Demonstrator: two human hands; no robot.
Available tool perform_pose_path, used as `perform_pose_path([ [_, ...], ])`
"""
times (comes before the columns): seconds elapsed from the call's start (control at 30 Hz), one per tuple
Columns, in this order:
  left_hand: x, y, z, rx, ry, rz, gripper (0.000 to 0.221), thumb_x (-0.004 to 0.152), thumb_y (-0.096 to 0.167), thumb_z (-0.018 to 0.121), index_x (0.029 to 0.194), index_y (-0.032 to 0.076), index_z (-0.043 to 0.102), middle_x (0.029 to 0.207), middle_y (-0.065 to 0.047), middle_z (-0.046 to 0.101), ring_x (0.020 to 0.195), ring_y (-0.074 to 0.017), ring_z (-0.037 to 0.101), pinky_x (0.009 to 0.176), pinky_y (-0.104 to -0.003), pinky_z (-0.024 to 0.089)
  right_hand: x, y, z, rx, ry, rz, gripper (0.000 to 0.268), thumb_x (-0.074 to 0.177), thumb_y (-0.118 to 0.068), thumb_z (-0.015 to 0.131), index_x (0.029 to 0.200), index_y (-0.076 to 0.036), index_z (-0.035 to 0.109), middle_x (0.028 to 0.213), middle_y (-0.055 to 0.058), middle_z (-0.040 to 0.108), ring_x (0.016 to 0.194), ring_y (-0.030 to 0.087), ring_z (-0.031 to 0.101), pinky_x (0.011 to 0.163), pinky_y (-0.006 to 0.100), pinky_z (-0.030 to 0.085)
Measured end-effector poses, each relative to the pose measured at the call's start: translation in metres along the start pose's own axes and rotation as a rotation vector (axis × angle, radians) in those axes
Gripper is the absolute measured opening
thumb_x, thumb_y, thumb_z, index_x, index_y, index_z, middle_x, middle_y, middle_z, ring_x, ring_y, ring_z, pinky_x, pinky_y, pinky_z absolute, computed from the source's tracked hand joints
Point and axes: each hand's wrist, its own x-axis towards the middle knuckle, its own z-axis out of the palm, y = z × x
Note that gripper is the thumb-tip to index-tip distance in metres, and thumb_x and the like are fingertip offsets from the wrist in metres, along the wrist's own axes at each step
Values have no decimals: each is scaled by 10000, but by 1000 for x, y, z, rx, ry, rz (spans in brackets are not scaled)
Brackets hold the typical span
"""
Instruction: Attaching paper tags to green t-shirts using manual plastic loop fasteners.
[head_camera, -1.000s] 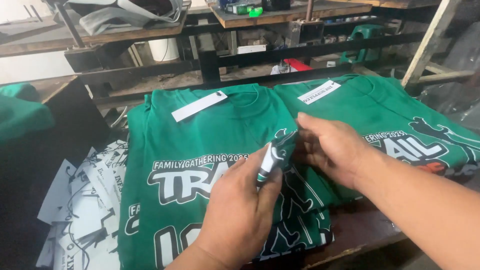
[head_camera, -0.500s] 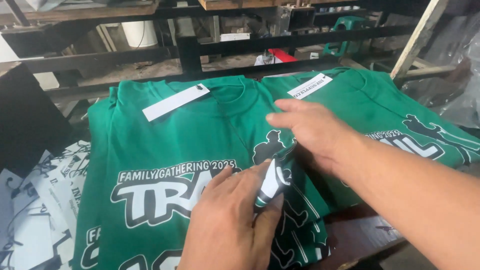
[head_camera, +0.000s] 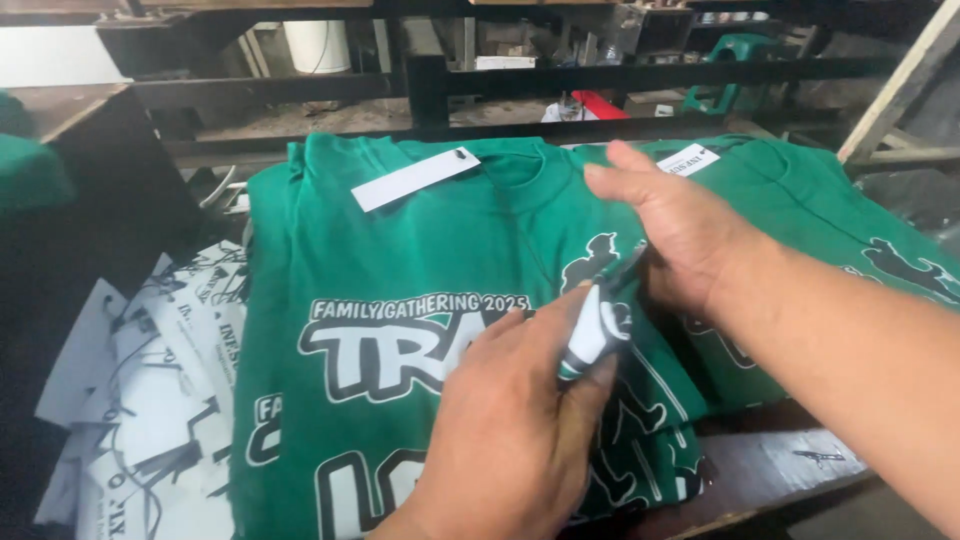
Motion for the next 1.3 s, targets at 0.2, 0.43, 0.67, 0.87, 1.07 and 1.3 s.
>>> perform_pose_path([
  [0.2, -8, -6, 16, 250, -24, 22, 605, 699, 135, 599, 1285, -14, 581, 1059, -182, 740, 1070, -376, 667, 1033, -594, 419, -1, -8, 14, -338, -77, -47, 664, 858, -122, 584, 1479, -358, 585, 1683, 17, 459, 1430, 195, 492, 1139, 339, 380],
  [0.43, 20, 17, -24, -378, 106, -851, 217, 973, 259, 496, 795, 137, 514, 691, -3, 464, 678, -163, 409, 612, -373, 371, 32, -5, 6, 142, -74, 21, 461, 830, -240, 747, 1287, -184, 778, 738, -2, 585, 649, 159, 582, 760, 342, 599],
  [0.67, 18, 20, -21, -250, 43, -798, 175, 977, 306, 489, 891, 171, 561, 698, 4, 509, 683, -166, 461, 650, -352, 424, 49, -14, 19, -153, -100, 35, 341, 915, -204, 696, 1254, -192, 730, 1064, -6, 701, 909, 164, 636, 778, 343, 561],
  [0.87, 1, 9, 4, 63, 134, -80, 359, 905, 154, 507, 1216, 41, 646, 1210, -168, 749, 1128, -357, 701, 950, -442, 508, 17, -20, 37, -847, 28, -186, 631, 800, -234, 799, 1405, -336, 650, 1267, -8, 719, 1117, 157, 646, 952, 283, 430],
  [1.07, -5, 7, 13, 183, 80, -118, 393, 925, 180, 516, 1286, 75, 632, 1088, -68, 776, 1029, -308, 716, 1045, -519, 425, 41, 3, 10, -660, 9, -272, 626, 788, -114, 796, 1365, -341, 706, 919, -23, 693, 675, 109, 543, 686, 229, 437],
  [1.3, -13, 6, 24, 442, -87, -17, 673, 662, 169, 697, 1293, -41, 599, 1291, -279, 648, 1252, -449, 572, 1124, -579, 352, 34, 8, 12, -696, 4, -334, 506, 812, -127, 776, 1257, -369, 765, 670, -33, 553, 483, 107, 293, 525, 235, 295],
])
